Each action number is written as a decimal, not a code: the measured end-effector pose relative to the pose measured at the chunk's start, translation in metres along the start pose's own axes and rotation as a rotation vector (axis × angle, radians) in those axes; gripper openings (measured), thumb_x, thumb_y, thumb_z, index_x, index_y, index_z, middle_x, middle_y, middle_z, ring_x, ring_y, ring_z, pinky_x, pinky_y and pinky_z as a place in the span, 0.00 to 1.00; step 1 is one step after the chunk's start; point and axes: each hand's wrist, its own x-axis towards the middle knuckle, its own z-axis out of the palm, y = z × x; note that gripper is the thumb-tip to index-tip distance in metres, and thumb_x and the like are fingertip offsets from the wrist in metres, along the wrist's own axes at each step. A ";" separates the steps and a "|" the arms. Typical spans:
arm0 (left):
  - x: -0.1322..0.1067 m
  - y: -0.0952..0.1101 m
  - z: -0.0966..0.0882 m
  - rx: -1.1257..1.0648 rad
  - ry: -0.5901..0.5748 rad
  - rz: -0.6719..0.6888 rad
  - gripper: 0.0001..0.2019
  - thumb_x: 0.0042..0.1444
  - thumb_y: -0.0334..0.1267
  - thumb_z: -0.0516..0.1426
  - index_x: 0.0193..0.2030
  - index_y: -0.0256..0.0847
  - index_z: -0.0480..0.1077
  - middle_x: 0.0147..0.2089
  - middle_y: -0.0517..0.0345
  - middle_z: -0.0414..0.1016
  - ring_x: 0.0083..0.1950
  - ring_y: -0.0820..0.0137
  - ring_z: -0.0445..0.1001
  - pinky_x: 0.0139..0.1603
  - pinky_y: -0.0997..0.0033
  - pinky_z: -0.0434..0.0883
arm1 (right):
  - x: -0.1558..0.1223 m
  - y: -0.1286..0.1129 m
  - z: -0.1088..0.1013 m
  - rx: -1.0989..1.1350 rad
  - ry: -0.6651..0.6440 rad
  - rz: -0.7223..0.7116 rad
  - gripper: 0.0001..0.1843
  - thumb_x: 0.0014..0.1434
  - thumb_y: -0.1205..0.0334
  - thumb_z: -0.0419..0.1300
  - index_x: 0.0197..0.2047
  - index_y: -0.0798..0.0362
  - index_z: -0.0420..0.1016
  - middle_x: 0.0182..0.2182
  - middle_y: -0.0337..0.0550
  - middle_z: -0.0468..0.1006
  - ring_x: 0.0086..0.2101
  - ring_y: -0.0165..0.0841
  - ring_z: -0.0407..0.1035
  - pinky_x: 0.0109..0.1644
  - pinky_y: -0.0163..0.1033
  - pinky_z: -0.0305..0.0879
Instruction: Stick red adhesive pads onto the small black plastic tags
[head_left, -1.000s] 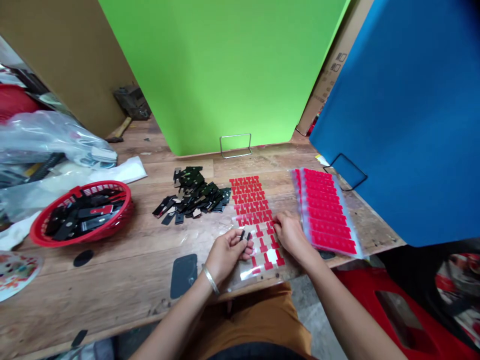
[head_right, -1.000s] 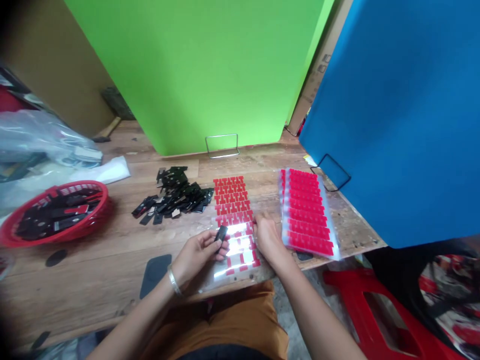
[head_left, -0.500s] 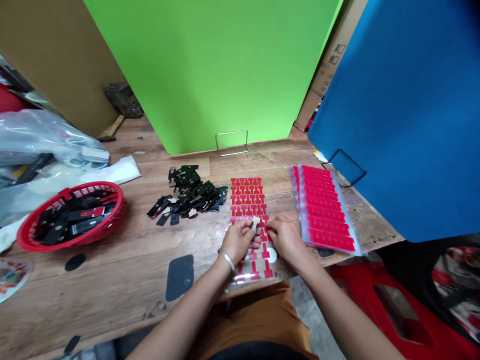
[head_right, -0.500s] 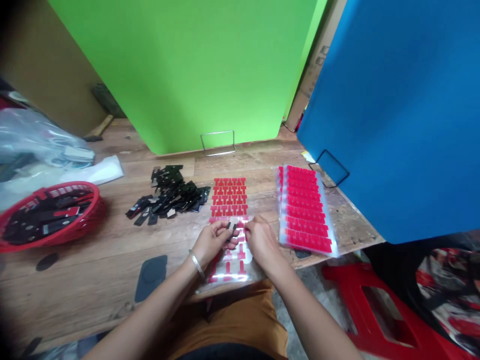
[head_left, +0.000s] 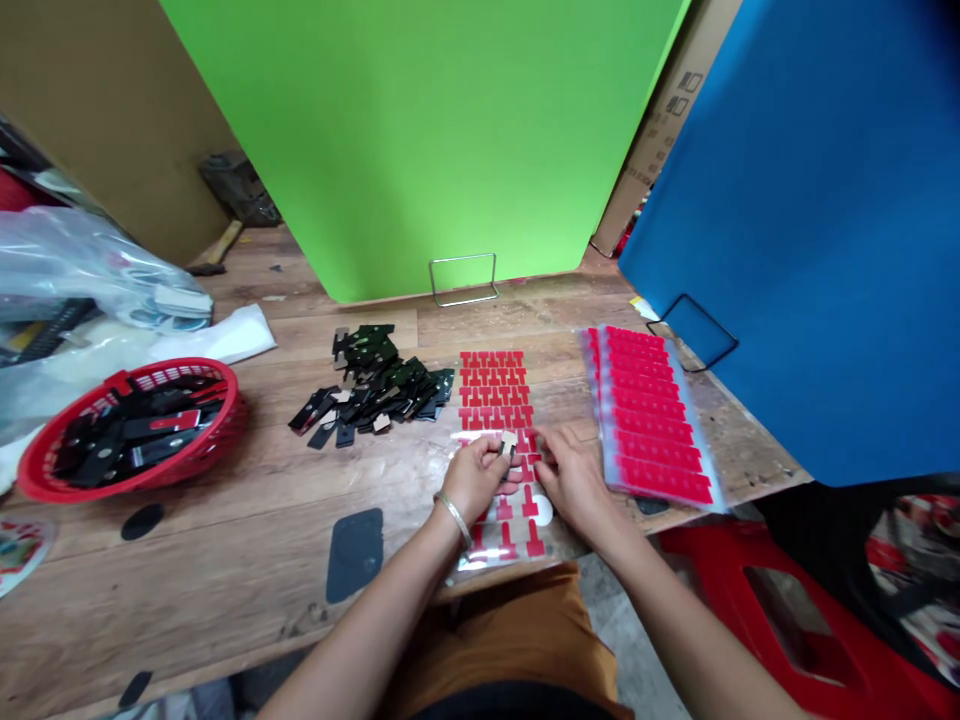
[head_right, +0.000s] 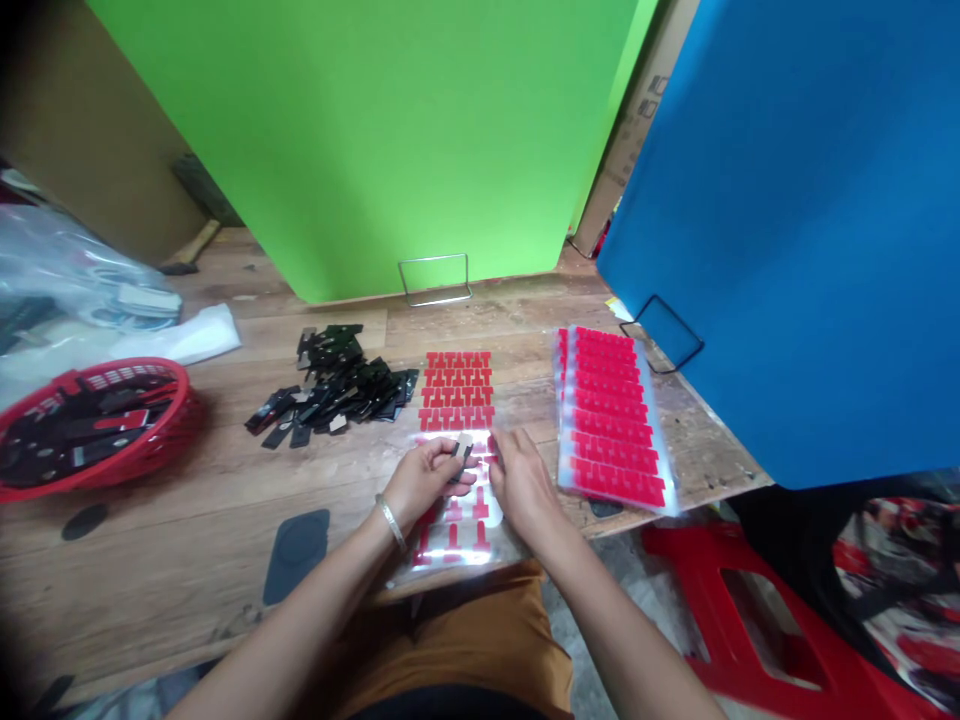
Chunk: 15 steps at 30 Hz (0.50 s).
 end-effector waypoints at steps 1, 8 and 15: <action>0.000 0.000 0.000 0.001 0.000 -0.002 0.04 0.51 0.29 0.56 0.34 0.34 0.64 0.33 0.50 0.77 0.28 0.72 0.76 0.27 0.75 0.73 | -0.001 0.000 0.000 0.001 0.001 0.002 0.17 0.51 0.73 0.53 0.44 0.53 0.69 0.36 0.44 0.67 0.35 0.33 0.64 0.39 0.35 0.60; 0.000 0.001 0.000 0.015 -0.003 -0.006 0.04 0.51 0.29 0.55 0.34 0.34 0.64 0.35 0.48 0.77 0.28 0.72 0.76 0.27 0.76 0.73 | -0.001 0.000 -0.001 0.003 -0.004 -0.021 0.08 0.53 0.72 0.52 0.28 0.53 0.71 0.29 0.42 0.67 0.33 0.32 0.64 0.38 0.35 0.60; -0.001 0.001 0.002 0.006 0.014 -0.023 0.03 0.51 0.28 0.56 0.33 0.34 0.64 0.32 0.49 0.77 0.27 0.72 0.76 0.27 0.75 0.74 | -0.008 -0.007 -0.016 0.231 0.112 0.002 0.06 0.54 0.70 0.51 0.29 0.52 0.67 0.31 0.42 0.67 0.35 0.34 0.64 0.40 0.38 0.61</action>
